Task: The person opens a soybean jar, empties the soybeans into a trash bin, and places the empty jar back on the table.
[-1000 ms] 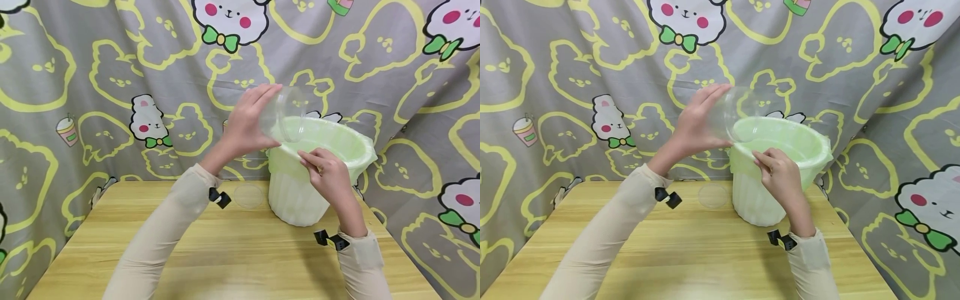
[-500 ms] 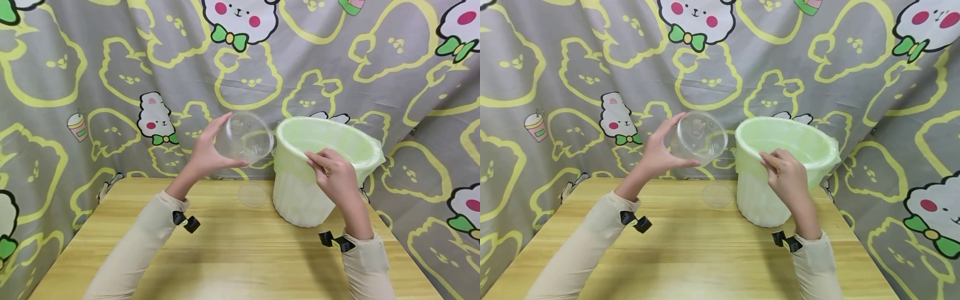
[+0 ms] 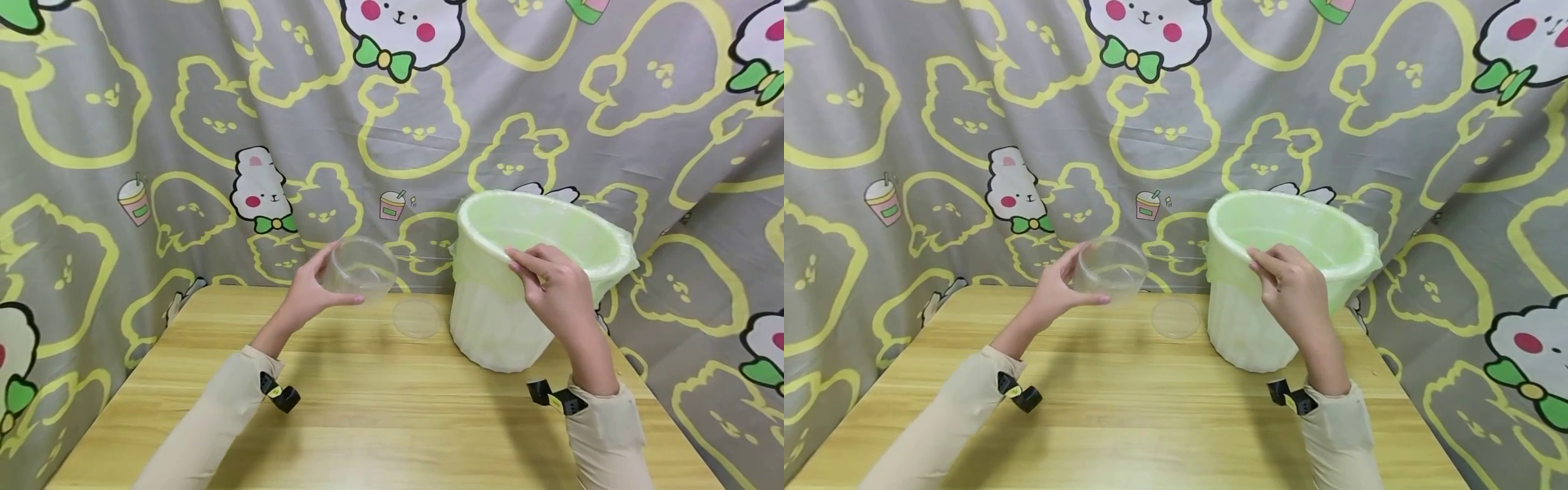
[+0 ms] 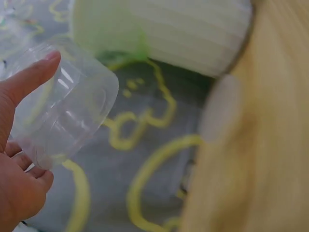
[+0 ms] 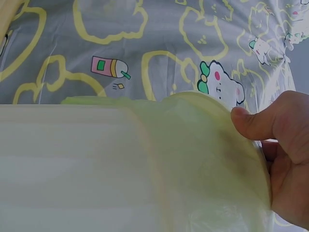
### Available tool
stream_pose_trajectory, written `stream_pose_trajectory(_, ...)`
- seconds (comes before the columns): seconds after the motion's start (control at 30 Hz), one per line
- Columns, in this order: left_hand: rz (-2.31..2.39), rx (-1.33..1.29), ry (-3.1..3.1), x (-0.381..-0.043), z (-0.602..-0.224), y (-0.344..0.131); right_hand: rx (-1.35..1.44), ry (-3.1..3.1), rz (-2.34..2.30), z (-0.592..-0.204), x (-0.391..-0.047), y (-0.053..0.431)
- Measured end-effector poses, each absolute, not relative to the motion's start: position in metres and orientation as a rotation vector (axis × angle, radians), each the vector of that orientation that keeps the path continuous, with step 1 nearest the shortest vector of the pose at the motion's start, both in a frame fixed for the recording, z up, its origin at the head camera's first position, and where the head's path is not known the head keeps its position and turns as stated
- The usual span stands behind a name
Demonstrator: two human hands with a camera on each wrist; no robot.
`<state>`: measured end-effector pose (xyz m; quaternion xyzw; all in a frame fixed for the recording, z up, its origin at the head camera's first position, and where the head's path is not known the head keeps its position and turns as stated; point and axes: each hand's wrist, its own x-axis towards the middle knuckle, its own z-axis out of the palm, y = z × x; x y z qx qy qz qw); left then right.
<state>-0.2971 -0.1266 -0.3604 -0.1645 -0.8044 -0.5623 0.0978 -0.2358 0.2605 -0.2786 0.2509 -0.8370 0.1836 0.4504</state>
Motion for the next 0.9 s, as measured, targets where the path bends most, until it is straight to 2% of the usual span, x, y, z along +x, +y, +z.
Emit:
stream_pose_trajectory(0.27, -1.803, -0.321, -2.451, -0.302, -0.408, -0.146, 0.628, -2.076, 0.444, -0.28, -0.237, 0.262)
stream_pose_trajectory(0.9, -1.813, -0.201, -2.538, -0.307, -0.458, -0.169, 0.632, -2.066, 0.457, -0.281, -0.238, 0.262)
